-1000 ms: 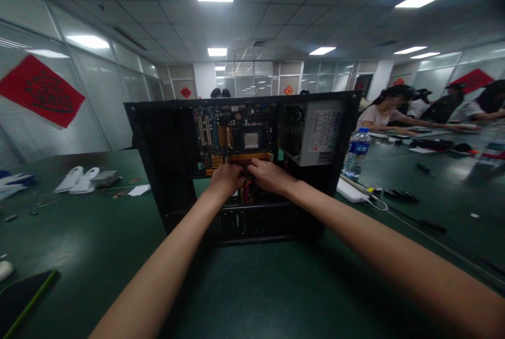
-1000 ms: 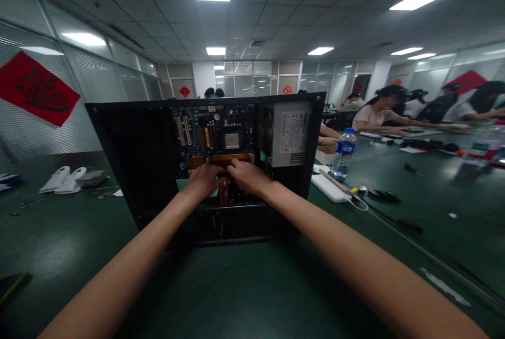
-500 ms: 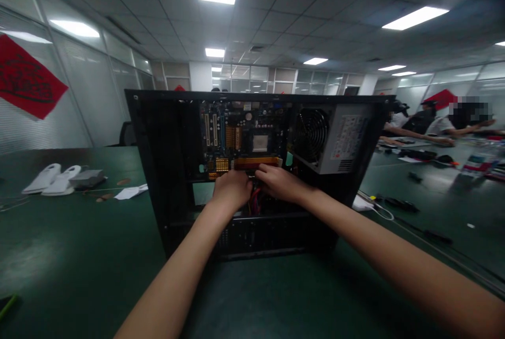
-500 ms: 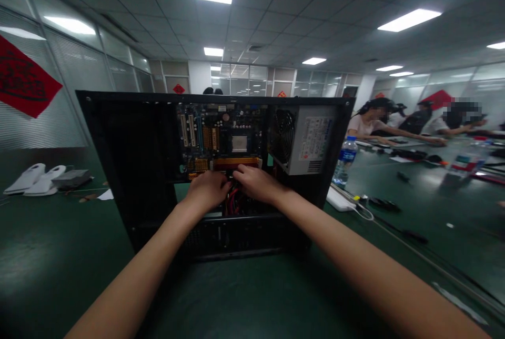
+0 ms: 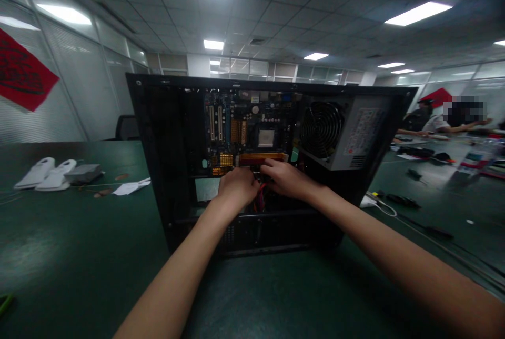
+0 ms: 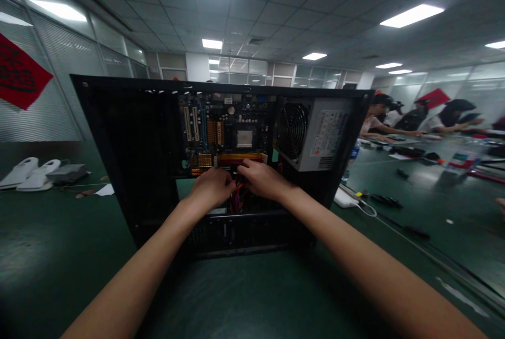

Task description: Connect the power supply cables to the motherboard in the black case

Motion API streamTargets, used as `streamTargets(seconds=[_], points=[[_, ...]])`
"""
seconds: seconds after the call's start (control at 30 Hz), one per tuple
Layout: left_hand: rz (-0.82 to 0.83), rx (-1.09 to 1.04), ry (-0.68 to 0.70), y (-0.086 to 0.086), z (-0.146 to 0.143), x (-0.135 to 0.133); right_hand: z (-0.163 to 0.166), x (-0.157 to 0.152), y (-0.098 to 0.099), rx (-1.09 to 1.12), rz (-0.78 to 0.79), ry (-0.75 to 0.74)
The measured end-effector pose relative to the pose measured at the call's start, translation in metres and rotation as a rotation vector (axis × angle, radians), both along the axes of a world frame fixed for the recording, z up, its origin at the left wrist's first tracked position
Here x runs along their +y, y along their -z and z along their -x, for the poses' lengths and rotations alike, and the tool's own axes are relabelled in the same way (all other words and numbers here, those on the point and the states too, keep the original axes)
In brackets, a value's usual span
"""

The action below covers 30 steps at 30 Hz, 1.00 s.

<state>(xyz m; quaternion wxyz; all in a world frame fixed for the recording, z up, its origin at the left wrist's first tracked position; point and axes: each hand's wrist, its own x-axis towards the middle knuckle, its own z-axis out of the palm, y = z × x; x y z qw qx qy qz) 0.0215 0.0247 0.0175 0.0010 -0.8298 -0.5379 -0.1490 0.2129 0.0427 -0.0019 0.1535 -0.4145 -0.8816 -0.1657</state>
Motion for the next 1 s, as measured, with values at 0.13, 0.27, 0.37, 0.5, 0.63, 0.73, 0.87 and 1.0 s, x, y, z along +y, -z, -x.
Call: streamTargets(seconds=[0.13, 0.27, 0.37, 0.5, 0.63, 0.73, 0.87, 1.0], points=[[-0.002, -0.030, -0.014, 0.0014, 0.0000, 0.0009, -0.0009, 0.0018, 0.0029, 0.002, -0.015, -0.003], [0.002, -0.035, -0.019, 0.0007, -0.0003, 0.0015, 0.0012, -0.0004, 0.0013, -0.035, -0.015, 0.033], [0.006, -0.019, -0.023, -0.0003, -0.0005, 0.0009, 0.0026, -0.0027, -0.0010, -0.062, -0.016, 0.056], [0.008, -0.021, -0.017, 0.0001, -0.0004, -0.0003, 0.0020, -0.0018, -0.0012, -0.052, -0.030, 0.050], [-0.006, -0.030, -0.027, 0.0009, -0.0011, 0.0000, 0.0015, 0.0000, -0.0011, -0.042, -0.016, 0.049], [0.007, -0.033, -0.031, -0.0001, -0.0018, 0.0004, 0.0020, -0.0008, -0.0032, -0.029, 0.002, 0.036], [0.018, -0.039, -0.032, -0.0022, -0.0026, -0.0006, 0.0012, -0.0015, -0.0045, -0.012, 0.010, 0.007], [0.030, -0.031, -0.028, -0.0022, -0.0037, -0.0023, 0.0004, -0.0005, -0.0025, -0.018, -0.011, -0.008]])
